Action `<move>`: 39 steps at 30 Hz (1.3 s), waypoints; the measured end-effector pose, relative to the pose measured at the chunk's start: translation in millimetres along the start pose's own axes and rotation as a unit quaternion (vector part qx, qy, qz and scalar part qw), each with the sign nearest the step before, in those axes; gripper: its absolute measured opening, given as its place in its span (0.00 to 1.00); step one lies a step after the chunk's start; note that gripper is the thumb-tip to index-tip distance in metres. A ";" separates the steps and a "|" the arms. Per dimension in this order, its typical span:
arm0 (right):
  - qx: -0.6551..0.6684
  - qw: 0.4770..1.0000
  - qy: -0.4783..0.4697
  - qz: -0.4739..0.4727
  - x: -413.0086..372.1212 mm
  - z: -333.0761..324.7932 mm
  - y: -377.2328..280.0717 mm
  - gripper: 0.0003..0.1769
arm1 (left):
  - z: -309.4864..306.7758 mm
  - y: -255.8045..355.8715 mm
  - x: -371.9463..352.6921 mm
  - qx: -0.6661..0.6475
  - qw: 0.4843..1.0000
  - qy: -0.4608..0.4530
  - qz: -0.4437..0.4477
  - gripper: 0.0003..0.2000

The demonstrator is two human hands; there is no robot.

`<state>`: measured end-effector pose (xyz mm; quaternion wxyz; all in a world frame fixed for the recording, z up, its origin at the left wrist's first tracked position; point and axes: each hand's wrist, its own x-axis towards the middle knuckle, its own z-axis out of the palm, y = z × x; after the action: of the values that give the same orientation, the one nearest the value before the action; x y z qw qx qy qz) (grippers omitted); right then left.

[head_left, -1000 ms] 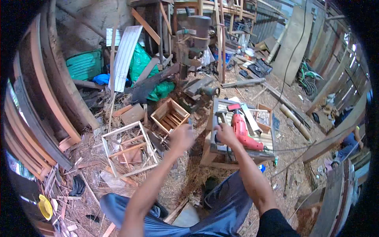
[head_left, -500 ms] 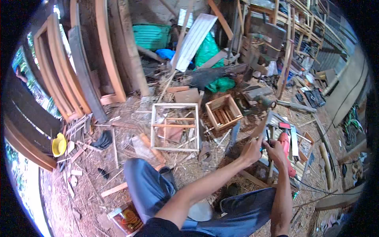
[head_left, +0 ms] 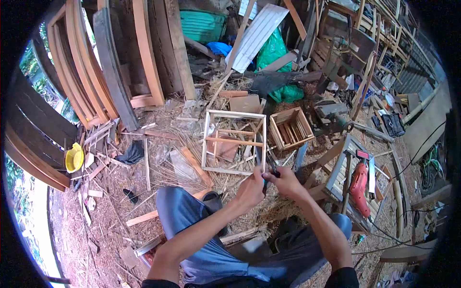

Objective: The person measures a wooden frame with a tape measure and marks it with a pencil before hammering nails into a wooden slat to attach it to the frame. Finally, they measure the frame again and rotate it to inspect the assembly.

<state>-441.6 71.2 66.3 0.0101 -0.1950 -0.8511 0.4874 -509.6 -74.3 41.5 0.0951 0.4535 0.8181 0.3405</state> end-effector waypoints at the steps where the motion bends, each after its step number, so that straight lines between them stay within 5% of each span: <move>1: 0.027 0.999 -0.022 0.004 6.0 -5.6 -2.3 0.21 | -3.8 -0.9 0.2 -0.028 0.999 -0.007 -0.029 0.29; 4: 0.028 0.998 -0.024 0.041 22.8 -31.2 -13.4 0.22 | -10.9 -0.5 2.0 -0.085 0.988 -0.050 -0.117 0.30; 6: 0.184 0.972 0.063 0.131 12.7 -37.9 -50.1 0.22 | -3.0 -5.8 0.1 -0.098 0.983 -0.077 -0.135 0.33; 7: 0.272 0.953 -0.012 0.135 24.4 -50.6 -34.1 0.16 | -3.7 0.1 -0.4 -0.118 0.979 -0.071 -0.152 0.26; 10: 0.393 0.905 -0.046 0.153 22.5 -70.2 -17.5 0.12 | 12.2 -7.3 -3.3 -0.240 0.961 -0.054 -0.123 0.19; 11: 0.385 0.908 -0.045 0.158 20.6 -69.8 -18.3 0.10 | 22.2 -6.3 -6.2 -0.250 0.962 0.000 -0.110 0.13; 16: 0.384 0.901 -0.026 0.201 29.9 -70.2 11.2 0.10 | 49.7 -11.3 -16.3 -0.333 0.923 -0.065 -0.181 0.12; 20: 0.380 0.897 -0.010 0.225 38.8 -45.0 12.1 0.11 | 54.5 -6.9 -14.2 -0.382 0.894 0.029 -0.233 0.10; 22: 0.201 0.965 0.100 0.135 33.5 -26.6 1.0 0.22 | 54.8 -9.8 -11.2 -0.387 0.881 0.084 -0.258 0.10; 25: 0.114 0.988 0.089 0.049 24.7 -4.5 0.8 0.17 | 54.9 -16.3 -8.0 -0.428 0.835 0.080 -0.336 0.10; 28: 0.086 0.990 0.089 0.060 22.3 8.9 17.0 0.16 | 47.2 -6.5 -9.7 -0.311 0.899 0.092 -0.294 0.10; 32: 0.091 0.979 0.105 0.146 26.8 8.2 19.8 0.16 | 57.9 2.7 -21.2 -0.332 0.887 0.125 -0.296 0.09; 39: 0.078 0.985 0.128 0.090 39.0 21.5 27.3 0.13 | 67.6 -0.1 -40.0 -0.330 0.878 0.100 -0.332 0.09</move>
<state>-473.3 79.1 25.5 0.0904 -0.3302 -0.7811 0.5221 -455.5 -74.8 -15.4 0.2645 0.0610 0.7659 0.5829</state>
